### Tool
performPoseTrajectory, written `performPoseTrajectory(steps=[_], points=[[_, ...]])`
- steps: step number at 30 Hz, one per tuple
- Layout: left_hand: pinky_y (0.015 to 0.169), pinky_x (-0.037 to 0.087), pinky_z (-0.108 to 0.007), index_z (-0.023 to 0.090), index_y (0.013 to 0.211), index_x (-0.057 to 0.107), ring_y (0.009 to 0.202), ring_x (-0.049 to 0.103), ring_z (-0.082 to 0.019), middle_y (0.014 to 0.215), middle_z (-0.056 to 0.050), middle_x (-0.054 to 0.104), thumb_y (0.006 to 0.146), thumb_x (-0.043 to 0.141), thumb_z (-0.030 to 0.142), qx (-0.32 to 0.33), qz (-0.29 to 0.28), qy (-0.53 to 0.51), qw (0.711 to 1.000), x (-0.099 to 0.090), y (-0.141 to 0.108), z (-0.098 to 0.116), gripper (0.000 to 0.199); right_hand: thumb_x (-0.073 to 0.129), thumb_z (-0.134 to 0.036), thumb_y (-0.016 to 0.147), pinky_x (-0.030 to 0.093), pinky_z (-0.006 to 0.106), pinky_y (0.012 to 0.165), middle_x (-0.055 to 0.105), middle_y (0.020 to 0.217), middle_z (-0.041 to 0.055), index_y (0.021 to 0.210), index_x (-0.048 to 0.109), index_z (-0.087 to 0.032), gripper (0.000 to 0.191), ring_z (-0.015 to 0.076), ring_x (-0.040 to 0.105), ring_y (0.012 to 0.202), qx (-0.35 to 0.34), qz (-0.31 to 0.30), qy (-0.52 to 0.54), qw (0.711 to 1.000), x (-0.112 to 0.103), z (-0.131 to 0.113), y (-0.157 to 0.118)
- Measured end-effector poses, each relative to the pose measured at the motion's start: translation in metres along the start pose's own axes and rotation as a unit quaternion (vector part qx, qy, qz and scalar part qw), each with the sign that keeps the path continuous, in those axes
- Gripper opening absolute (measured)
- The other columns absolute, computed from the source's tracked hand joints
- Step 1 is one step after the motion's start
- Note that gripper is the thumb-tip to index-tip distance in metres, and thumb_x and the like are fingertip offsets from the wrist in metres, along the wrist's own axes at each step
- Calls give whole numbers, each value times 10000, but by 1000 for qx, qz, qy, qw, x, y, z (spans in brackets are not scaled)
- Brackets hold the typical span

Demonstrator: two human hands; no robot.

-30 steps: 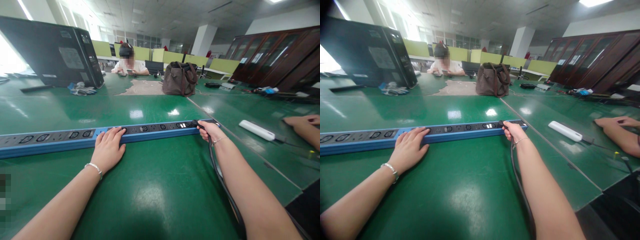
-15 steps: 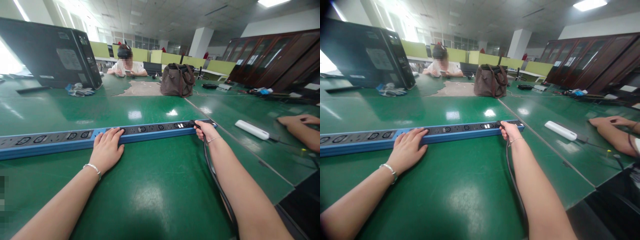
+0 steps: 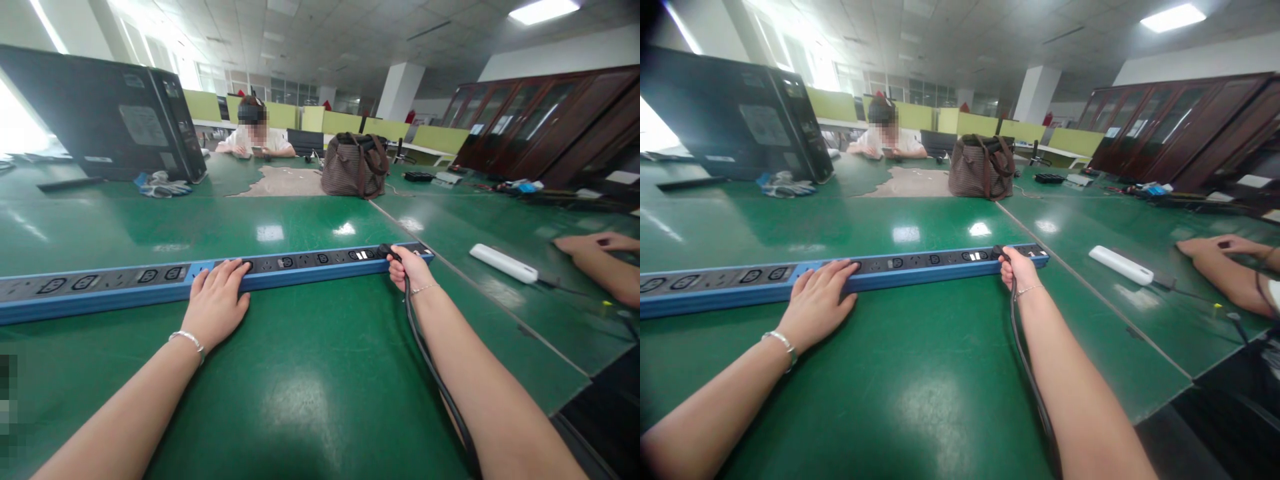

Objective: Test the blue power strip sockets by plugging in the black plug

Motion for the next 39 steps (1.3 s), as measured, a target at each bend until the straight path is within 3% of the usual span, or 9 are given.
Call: performPoseTrajectory(steps=[5,7,12,17,24,39], points=[[1125,229,-482,192,1350,451,1310,415,-261,1420,-74,477,850,404,305,-1,-1,-2,1000,0,1,0,515,354,-305,954,154,153,273,273,283,-88,611,473,-179,384,40,221,225,-123,-29,86,988,4,-38,-23],[1126,229,-484,195,1351,451,1313,412,-261,1421,-72,476,848,407,303,-3,-2,-2,1000,0,1,0,516,342,-306,957,155,155,273,280,283,-86,619,480,-179,386,42,221,226,-141,-41,101,984,10,-46,-33],[1125,233,-489,192,1354,446,1310,415,-265,1422,-71,475,847,413,307,-8,-6,1,1000,0,1,0,521,339,-276,956,155,152,269,279,280,-89,623,476,-173,375,47,226,226,-32,-73,61,995,51,-6,-37],[1123,240,-489,189,1350,449,1310,415,-264,1415,-76,482,847,420,304,-3,1,6,1000,-1,1,1,517,377,-270,944,161,158,266,313,275,-78,614,494,-160,367,52,248,224,-24,-91,-33,995,88,21,-34],[1121,243,-492,189,1345,454,1307,419,-260,1411,-69,487,845,425,297,-6,-1,6,1000,-2,1,2,513,366,-287,945,164,167,271,319,278,-78,624,492,-165,366,55,253,223,-21,-65,-73,995,89,19,-38],[1119,240,-495,190,1340,458,1302,422,-266,1409,-82,488,846,417,302,-9,1,2,1000,-1,2,2,508,290,-296,980,140,154,280,292,277,-91,657,479,-168,396,52,236,227,27,-92,-75,993,89,19,-40]])
Point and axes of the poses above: each hand's wrist, its own y-axis towards the middle knuckle, its own x-axis out of the palm, z = x × y, the point moved 6 cm from there along y, towards the middle knuckle
